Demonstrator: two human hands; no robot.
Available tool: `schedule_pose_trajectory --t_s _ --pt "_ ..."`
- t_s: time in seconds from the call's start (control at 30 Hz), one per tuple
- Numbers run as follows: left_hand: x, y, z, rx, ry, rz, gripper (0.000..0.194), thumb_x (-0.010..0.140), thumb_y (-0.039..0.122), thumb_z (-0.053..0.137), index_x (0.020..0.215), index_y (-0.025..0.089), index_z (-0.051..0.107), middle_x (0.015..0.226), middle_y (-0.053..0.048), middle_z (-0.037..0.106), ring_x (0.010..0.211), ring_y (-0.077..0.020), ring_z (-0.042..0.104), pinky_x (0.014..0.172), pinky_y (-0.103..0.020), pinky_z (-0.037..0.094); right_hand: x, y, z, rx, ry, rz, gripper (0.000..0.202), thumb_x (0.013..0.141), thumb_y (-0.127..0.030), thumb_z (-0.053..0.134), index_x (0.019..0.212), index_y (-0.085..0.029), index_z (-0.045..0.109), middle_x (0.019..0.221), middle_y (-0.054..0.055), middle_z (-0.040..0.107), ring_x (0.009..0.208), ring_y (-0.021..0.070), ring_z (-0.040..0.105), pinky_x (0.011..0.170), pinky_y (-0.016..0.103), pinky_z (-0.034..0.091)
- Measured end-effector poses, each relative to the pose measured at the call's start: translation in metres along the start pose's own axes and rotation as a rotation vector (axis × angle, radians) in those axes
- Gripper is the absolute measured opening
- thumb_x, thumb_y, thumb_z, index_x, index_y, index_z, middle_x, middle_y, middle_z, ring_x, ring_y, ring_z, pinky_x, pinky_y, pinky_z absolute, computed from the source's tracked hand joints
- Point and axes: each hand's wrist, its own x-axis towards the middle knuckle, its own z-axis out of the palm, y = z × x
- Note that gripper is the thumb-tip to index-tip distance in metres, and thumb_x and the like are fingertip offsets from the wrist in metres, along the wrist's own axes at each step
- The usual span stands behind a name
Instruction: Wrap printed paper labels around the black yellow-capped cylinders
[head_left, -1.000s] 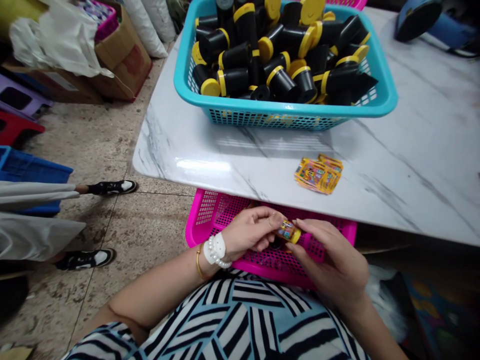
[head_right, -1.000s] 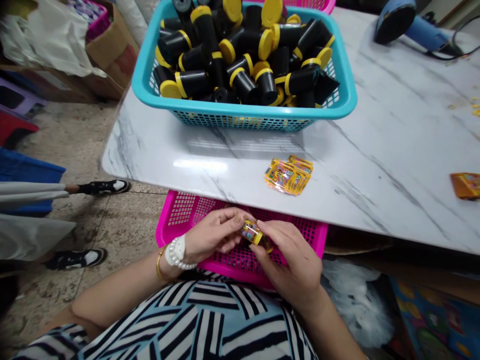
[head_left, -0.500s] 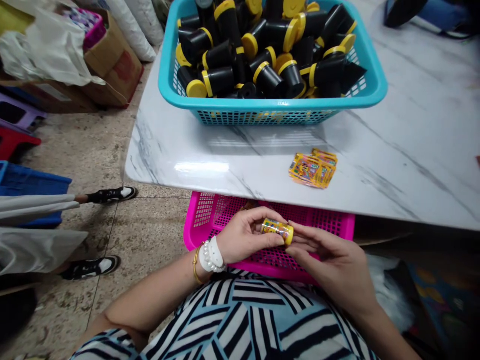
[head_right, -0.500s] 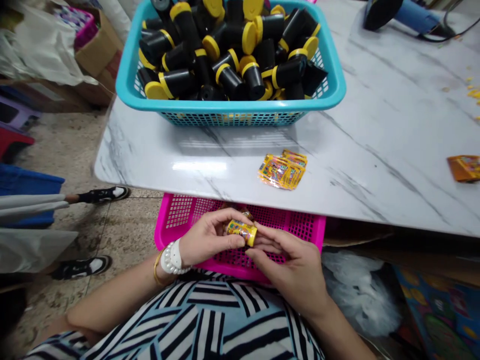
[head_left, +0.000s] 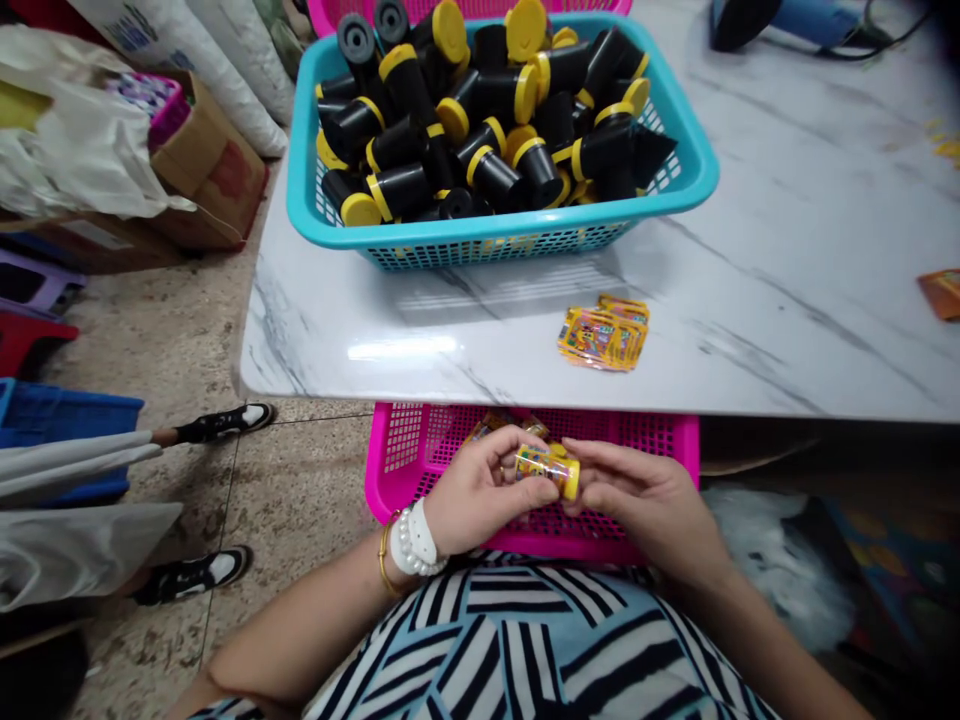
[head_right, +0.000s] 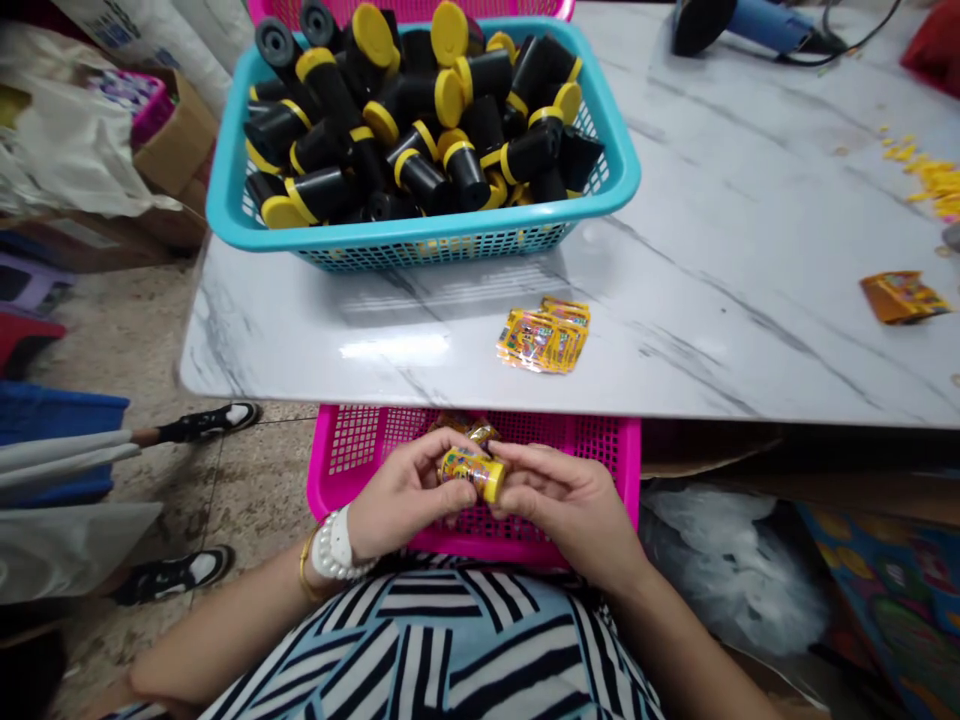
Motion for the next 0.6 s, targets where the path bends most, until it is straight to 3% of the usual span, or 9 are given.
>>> schedule_pose_trajectory --t_s 0.07,0.17,0.27,0.37,0.47,0.6 --pt "0.0 -0.002 0.0 -0.149 -0.067 -0.126 0.043 0.077 0.046 0.085 0.095 0.017 0.059 0.074 0.001 0.067 0.054 -0.0075 0.055 0.053 -0.02 0.044 0.0 0.001 -0.001 -0.015 -0.027 -0.09 0.018 0.076 -0.029 0.087 0.094 -0.027 0.084 0.082 0.004 0.079 0.071 0.015 0.075 0.065 0.023 0.064" --pt "0.002 -0.003 0.0 -0.256 -0.108 -0.177 0.051 0.074 0.054 0.086 0.095 0.015 0.061 0.07 0.0 0.067 0.048 -0.0058 0.052 0.045 -0.017 0.038 0.0 0.003 -0.002 -0.021 0.005 -0.191 0.001 0.081 -0.028 0.084 0.081 -0.029 0.084 0.078 0.003 0.076 0.069 0.0137 0.072 0.063 0.022 0.062" --pt "0.005 -0.005 0.0 -0.301 -0.07 -0.204 0.051 0.072 0.052 0.089 0.095 0.015 0.061 0.068 0.001 0.067 0.045 -0.0037 0.049 0.042 -0.015 0.034 0.0 0.0 0.0 -0.084 0.032 -0.236 0.01 0.081 -0.031 0.084 0.091 -0.03 0.084 0.084 0.004 0.075 0.074 0.0142 0.072 0.064 0.022 0.061" --pt "0.009 -0.007 0.002 -0.286 -0.082 -0.272 0.052 0.071 0.055 0.088 0.09 0.015 0.059 0.059 0.002 0.065 0.039 -0.0035 0.048 0.038 -0.014 0.031 0.0 -0.004 0.0 -0.148 -0.041 -0.28 0.021 0.079 -0.03 0.086 0.1 -0.032 0.084 0.089 0.004 0.072 0.076 0.0141 0.07 0.062 0.021 0.06" --pt "0.01 -0.009 0.003 -0.37 -0.17 -0.275 0.055 0.075 0.062 0.082 0.093 0.015 0.059 0.06 0.0 0.069 0.036 -0.0053 0.051 0.035 -0.014 0.034 0.0 -0.004 -0.002 -0.141 -0.031 -0.362 0.014 0.078 -0.028 0.087 0.091 -0.031 0.084 0.082 0.002 0.067 0.071 0.0115 0.068 0.061 0.02 0.058" --pt "0.011 -0.009 0.0 -0.438 -0.236 -0.279 0.053 0.077 0.054 0.085 0.099 0.017 0.054 0.065 -0.001 0.073 0.038 -0.0095 0.06 0.036 -0.015 0.046 -0.001 0.002 -0.001 -0.166 0.069 -0.443 0.01 0.079 -0.024 0.086 0.087 -0.029 0.083 0.08 0.0 0.066 0.069 0.0102 0.066 0.06 0.019 0.056"
